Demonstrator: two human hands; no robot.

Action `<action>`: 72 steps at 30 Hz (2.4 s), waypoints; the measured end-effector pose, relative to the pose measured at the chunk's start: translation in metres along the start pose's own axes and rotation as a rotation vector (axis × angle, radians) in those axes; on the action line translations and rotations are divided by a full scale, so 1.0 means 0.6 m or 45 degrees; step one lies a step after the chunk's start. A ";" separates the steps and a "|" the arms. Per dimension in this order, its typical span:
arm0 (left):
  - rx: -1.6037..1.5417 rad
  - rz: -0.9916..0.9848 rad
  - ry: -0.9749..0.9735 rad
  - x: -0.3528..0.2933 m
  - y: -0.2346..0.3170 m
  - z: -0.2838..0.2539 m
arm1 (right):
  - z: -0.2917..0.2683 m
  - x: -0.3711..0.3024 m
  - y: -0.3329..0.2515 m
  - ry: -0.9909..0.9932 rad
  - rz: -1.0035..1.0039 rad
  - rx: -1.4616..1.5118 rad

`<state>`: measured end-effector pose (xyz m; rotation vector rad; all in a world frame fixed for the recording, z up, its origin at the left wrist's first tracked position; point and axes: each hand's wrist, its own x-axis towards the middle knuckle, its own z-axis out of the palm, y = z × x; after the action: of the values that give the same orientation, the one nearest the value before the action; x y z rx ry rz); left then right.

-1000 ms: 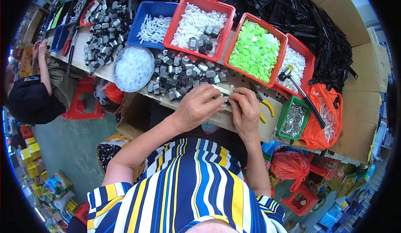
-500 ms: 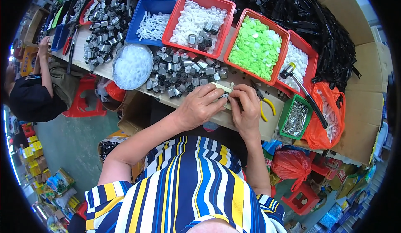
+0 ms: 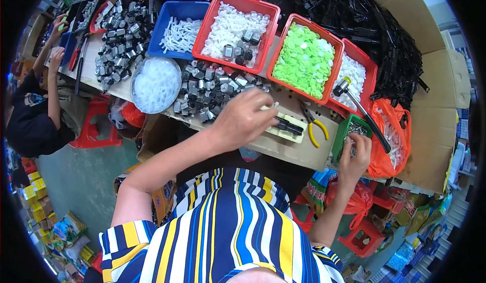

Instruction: Assembling small electronic components by inserting internal parts and wires into a plastic housing using pliers and a small hammer.

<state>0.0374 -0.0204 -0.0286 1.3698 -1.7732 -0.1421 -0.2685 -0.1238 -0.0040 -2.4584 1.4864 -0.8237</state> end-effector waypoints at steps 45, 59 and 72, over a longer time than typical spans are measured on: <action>-1.612 -1.272 -0.017 0.065 0.044 0.054 | -0.022 0.016 0.023 0.116 0.164 0.083; -1.644 -1.309 0.051 0.065 0.088 0.071 | 0.053 0.019 -0.125 0.068 -0.100 0.953; -1.645 -1.283 0.055 0.052 0.079 0.055 | 0.055 0.024 -0.144 0.020 -0.215 0.824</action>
<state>-0.0205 -0.0408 -0.0052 1.0351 -0.4577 -1.4676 -0.1794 -0.0984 0.0081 -2.0892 0.8307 -1.1371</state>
